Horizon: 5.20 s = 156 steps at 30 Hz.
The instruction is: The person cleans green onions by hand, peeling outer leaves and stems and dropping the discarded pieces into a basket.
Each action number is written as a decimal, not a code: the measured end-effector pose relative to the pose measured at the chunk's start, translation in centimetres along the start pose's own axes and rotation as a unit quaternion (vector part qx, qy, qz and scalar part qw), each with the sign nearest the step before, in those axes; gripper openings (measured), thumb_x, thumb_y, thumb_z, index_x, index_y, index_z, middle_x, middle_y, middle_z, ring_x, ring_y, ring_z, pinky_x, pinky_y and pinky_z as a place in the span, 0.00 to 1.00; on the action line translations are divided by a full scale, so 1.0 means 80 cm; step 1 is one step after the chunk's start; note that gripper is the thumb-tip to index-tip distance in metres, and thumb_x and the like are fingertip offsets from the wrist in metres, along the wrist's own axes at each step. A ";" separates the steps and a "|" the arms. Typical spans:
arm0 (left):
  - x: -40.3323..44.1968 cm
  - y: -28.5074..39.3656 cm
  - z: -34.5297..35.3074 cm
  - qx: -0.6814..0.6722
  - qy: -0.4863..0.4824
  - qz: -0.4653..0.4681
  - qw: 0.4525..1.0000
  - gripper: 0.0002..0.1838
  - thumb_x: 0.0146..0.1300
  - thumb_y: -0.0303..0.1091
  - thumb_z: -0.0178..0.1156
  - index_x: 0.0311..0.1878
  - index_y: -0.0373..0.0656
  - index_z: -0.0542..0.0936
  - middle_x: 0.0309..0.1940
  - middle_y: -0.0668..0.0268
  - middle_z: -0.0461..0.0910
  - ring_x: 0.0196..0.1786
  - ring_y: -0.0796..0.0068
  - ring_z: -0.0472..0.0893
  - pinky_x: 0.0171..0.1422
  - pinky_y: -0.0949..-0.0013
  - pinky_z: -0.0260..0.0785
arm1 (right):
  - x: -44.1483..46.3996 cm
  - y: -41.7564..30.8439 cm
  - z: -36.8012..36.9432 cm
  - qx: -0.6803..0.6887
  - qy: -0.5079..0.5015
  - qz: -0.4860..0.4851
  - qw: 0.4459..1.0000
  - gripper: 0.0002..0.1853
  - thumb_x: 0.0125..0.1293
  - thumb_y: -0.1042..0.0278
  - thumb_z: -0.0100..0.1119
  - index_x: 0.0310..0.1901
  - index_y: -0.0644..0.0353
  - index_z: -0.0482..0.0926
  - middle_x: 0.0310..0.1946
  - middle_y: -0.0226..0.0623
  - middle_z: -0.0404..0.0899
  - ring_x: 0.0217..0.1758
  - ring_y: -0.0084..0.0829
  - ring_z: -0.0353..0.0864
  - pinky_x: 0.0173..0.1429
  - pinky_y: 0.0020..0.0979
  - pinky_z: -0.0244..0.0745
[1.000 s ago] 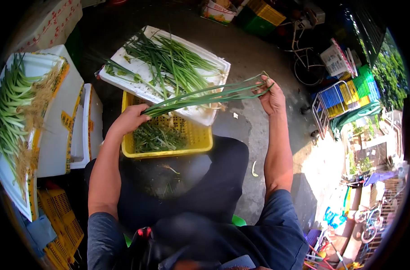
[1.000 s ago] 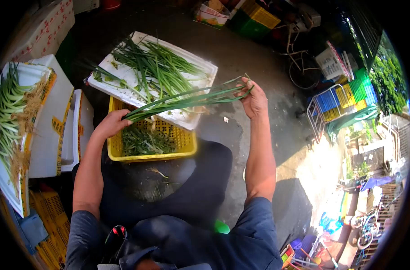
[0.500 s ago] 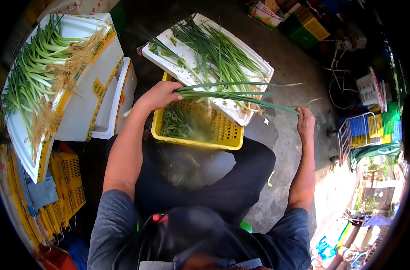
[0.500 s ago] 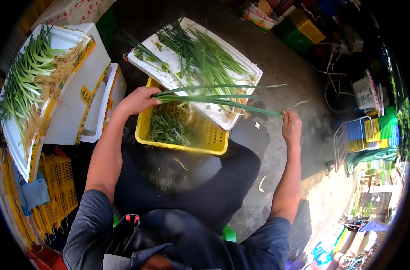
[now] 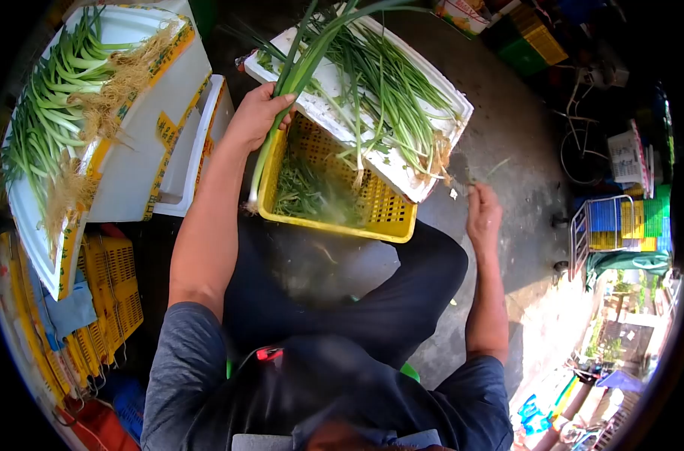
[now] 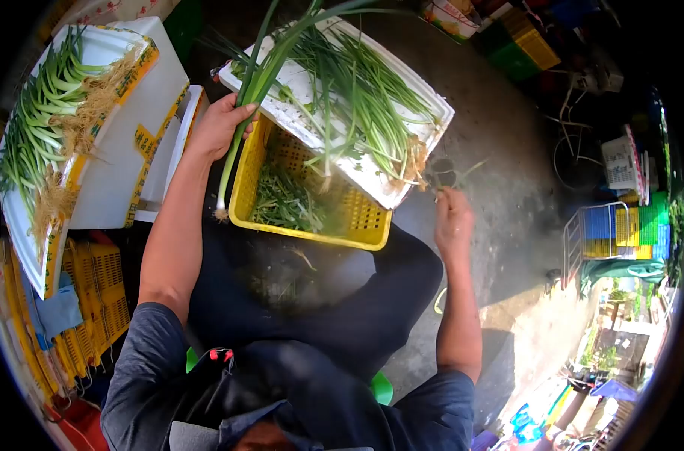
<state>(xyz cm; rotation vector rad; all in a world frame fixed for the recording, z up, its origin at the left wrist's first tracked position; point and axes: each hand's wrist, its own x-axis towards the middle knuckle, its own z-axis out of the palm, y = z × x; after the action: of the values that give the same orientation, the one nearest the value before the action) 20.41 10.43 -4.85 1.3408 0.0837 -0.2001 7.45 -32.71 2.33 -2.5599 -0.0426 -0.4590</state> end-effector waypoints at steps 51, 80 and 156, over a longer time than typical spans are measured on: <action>0.017 -0.033 0.047 -0.215 0.108 0.005 0.971 0.10 0.71 0.29 0.60 0.52 0.40 0.73 0.42 0.59 0.84 0.41 0.65 0.84 0.42 0.66 0.76 | -0.061 -0.124 0.214 0.223 -0.221 0.094 0.945 0.13 0.75 0.61 0.53 0.44 0.64 0.79 0.29 0.53 0.80 0.32 0.50 0.82 0.40 0.43 0.74; 0.006 0.006 0.007 -0.261 0.032 0.056 0.963 0.12 0.67 0.30 0.65 0.51 0.42 0.76 0.33 0.65 0.79 0.27 0.74 0.79 0.31 0.70 0.73 | -0.096 -0.022 0.281 -0.156 -0.364 -0.128 0.909 0.07 0.59 0.71 0.55 0.34 0.59 0.83 0.32 0.48 0.84 0.34 0.53 0.85 0.37 0.49 0.80; 0.002 -0.025 0.060 -0.034 -0.040 -0.088 0.995 0.19 0.72 0.42 0.59 0.58 0.39 0.75 0.45 0.64 0.82 0.41 0.75 0.81 0.47 0.71 0.74 | 0.095 -0.022 0.266 -0.132 -0.145 0.076 0.978 0.23 0.63 0.54 0.57 0.53 0.63 0.78 0.39 0.61 0.84 0.45 0.59 0.84 0.53 0.52 0.77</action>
<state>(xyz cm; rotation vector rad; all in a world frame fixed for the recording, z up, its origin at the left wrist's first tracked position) 19.93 5.30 -5.69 1.2560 0.1400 -0.3952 21.10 -20.75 -11.25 -2.8455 0.1170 -0.0303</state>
